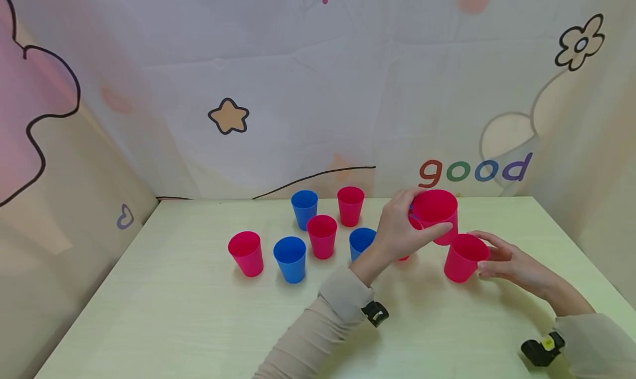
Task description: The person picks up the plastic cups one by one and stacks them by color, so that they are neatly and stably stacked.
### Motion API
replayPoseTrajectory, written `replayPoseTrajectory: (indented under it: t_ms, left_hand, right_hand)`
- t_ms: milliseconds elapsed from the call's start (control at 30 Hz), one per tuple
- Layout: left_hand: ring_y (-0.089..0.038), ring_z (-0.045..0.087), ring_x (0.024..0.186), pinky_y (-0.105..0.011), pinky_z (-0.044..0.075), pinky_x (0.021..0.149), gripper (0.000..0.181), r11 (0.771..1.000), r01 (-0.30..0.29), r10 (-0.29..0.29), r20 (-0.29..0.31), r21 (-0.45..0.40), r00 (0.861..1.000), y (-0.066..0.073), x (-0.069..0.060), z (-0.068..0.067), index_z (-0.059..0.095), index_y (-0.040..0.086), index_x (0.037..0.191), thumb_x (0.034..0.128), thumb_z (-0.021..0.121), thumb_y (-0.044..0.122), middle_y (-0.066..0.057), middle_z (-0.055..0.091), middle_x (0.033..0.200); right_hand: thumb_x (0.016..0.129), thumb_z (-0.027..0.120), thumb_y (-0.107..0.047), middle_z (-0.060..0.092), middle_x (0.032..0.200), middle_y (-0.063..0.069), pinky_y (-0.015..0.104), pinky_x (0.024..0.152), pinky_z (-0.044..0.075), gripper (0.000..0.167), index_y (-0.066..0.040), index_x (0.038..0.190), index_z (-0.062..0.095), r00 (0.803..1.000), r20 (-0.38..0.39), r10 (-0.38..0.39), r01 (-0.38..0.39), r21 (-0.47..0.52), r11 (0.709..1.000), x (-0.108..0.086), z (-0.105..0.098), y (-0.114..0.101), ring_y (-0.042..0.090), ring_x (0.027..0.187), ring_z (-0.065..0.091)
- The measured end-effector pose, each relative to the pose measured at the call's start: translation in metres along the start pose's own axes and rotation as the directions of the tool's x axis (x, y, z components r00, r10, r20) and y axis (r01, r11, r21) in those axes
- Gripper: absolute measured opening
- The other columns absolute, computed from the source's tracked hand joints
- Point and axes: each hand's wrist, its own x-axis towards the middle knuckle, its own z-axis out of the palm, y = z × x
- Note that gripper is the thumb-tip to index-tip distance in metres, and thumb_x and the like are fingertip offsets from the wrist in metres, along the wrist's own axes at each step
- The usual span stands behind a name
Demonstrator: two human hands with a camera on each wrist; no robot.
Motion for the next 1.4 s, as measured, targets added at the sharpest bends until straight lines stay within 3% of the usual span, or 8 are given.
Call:
replayPoseTrajectory:
  t_ms: [300, 500, 900, 1167, 1400]
  left_hand:
    - [0.0, 0.048, 0.095, -0.008, 0.044, 0.065, 0.061, 1.0, -0.022, 0.022, 0.006, 0.021, 1.0, -0.001, 0.004, 0.017, 0.045, 0.012, 0.126, 0.0739, 0.075, 0.025, 0.002, 0.054, 0.113]
    - [0.002, 0.046, 0.098, -0.009, 0.043, 0.067, 0.061, 1.0, 0.018, -0.018, 0.017, 0.007, 1.0, 0.003, 0.008, 0.027, 0.045, 0.017, 0.126, 0.0744, 0.074, 0.03, 0.008, 0.053, 0.115]
    - [0.002, 0.046, 0.099, -0.009, 0.043, 0.066, 0.062, 0.995, 0.069, -0.072, 0.05, 0.067, 0.996, 0.007, 0.012, 0.038, 0.044, 0.021, 0.127, 0.0742, 0.074, 0.033, 0.011, 0.052, 0.117]
    - [0.001, 0.046, 0.102, -0.009, 0.043, 0.065, 0.064, 0.989, 0.109, -0.117, 0.072, 0.102, 0.991, 0.005, 0.012, 0.044, 0.043, 0.024, 0.128, 0.0734, 0.075, 0.032, 0.013, 0.051, 0.119]
    - [0.0, 0.046, 0.104, -0.01, 0.043, 0.064, 0.067, 0.983, 0.137, -0.15, 0.099, 0.123, 0.984, 0.002, 0.012, 0.048, 0.042, 0.024, 0.13, 0.0734, 0.075, 0.032, 0.012, 0.05, 0.12]
  right_hand:
    - [0.091, 0.051, -0.008, 0.051, 0.112, -0.018, 0.037, 0.081, 0.049, 0.057, -0.04, 0.134, 0.03, 0.999, 0.028, -0.023, 0.022, 0.024, 0.999, 0.0, -0.001, 0.004, 0.003, 0.099, 0.054]
    - [0.09, 0.053, -0.01, 0.047, 0.113, -0.018, 0.039, 0.082, 0.049, 0.063, -0.036, 0.139, 0.022, 1.0, 0.009, 0.011, -0.011, 0.01, 1.0, 0.0, -0.002, 0.003, 0.0, 0.099, 0.052]
    - [0.092, 0.05, -0.008, 0.049, 0.113, -0.022, 0.035, 0.081, 0.049, 0.067, -0.034, 0.144, 0.016, 0.998, 0.044, -0.034, 0.033, 0.033, 0.999, 0.0, -0.002, 0.003, 0.001, 0.099, 0.054]
    - [0.091, 0.051, -0.009, 0.049, 0.112, -0.022, 0.035, 0.081, 0.049, 0.073, -0.021, 0.147, 0.006, 0.999, 0.033, -0.027, 0.026, 0.024, 0.999, -0.001, -0.001, 0.001, 0.002, 0.099, 0.055]
    - [0.092, 0.05, -0.008, 0.05, 0.113, -0.021, 0.033, 0.081, 0.049, 0.071, -0.026, 0.147, 0.008, 0.997, 0.058, -0.054, 0.052, 0.026, 0.998, -0.002, -0.001, 0.002, 0.002, 0.099, 0.055]
